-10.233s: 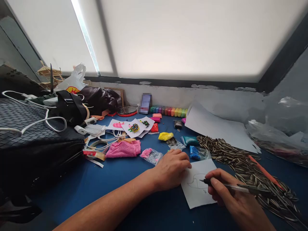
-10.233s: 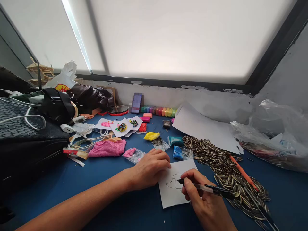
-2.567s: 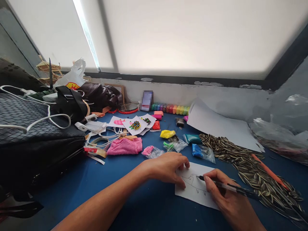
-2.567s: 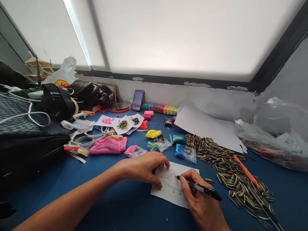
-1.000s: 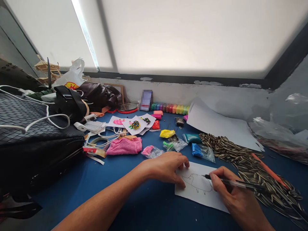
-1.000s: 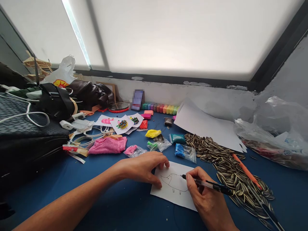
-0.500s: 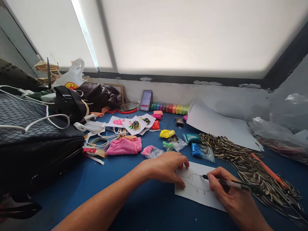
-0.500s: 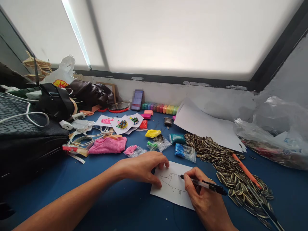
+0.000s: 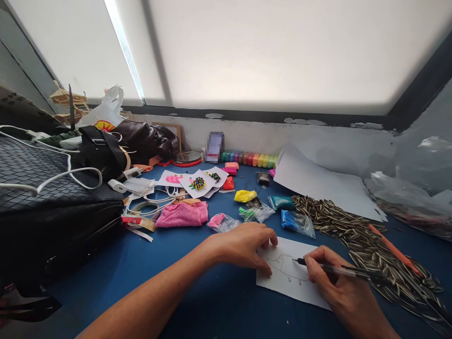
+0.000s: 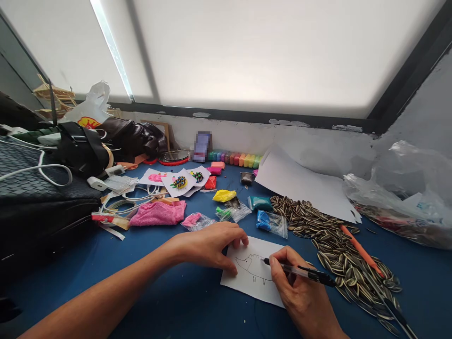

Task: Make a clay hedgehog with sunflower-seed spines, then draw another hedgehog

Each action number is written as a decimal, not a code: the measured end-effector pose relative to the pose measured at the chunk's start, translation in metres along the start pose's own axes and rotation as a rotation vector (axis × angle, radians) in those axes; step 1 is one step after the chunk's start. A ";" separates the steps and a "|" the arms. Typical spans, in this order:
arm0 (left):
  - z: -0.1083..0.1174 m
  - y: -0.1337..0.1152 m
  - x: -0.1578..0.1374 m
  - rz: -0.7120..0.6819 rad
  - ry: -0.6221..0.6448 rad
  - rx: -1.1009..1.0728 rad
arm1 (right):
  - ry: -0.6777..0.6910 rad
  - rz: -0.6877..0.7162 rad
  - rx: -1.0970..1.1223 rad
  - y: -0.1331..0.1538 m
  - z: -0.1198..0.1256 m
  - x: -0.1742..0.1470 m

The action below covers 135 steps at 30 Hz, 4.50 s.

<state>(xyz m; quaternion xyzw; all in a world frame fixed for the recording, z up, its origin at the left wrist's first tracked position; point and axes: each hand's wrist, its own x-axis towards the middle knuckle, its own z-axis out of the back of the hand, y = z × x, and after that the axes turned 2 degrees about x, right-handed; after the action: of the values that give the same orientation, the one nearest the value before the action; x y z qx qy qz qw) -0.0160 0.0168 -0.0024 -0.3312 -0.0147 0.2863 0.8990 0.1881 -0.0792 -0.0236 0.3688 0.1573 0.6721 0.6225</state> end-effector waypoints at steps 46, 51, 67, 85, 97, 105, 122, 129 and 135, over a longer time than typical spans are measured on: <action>0.003 -0.004 -0.002 0.023 0.013 0.007 | -0.075 -0.075 -0.051 -0.005 0.003 -0.001; 0.002 -0.002 -0.002 0.018 0.005 0.008 | -0.075 -0.020 -0.060 -0.009 0.001 0.000; 0.001 -0.001 -0.001 0.011 0.006 0.010 | -0.048 -0.015 -0.017 -0.015 -0.002 -0.004; 0.000 0.000 -0.002 -0.011 0.005 0.004 | -0.137 -0.133 0.028 -0.011 0.004 -0.007; 0.001 -0.002 -0.002 0.014 0.009 0.011 | -0.082 -0.074 -0.021 -0.007 0.005 -0.006; 0.001 -0.002 -0.002 0.004 0.005 0.016 | -0.066 -0.033 -0.045 -0.002 0.007 -0.004; 0.001 -0.005 -0.003 0.032 0.003 -0.005 | -0.072 -0.022 0.002 0.001 0.008 -0.005; 0.002 -0.007 -0.004 0.052 0.005 -0.018 | -0.120 -0.016 -0.033 -0.001 0.008 -0.007; 0.002 -0.007 -0.005 0.049 0.007 -0.013 | -0.080 -0.021 -0.043 -0.003 0.008 -0.007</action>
<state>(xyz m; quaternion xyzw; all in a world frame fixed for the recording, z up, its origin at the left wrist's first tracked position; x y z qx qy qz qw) -0.0171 0.0112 0.0046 -0.3382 -0.0051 0.3068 0.8897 0.1953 -0.0870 -0.0219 0.3803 0.1218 0.6536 0.6429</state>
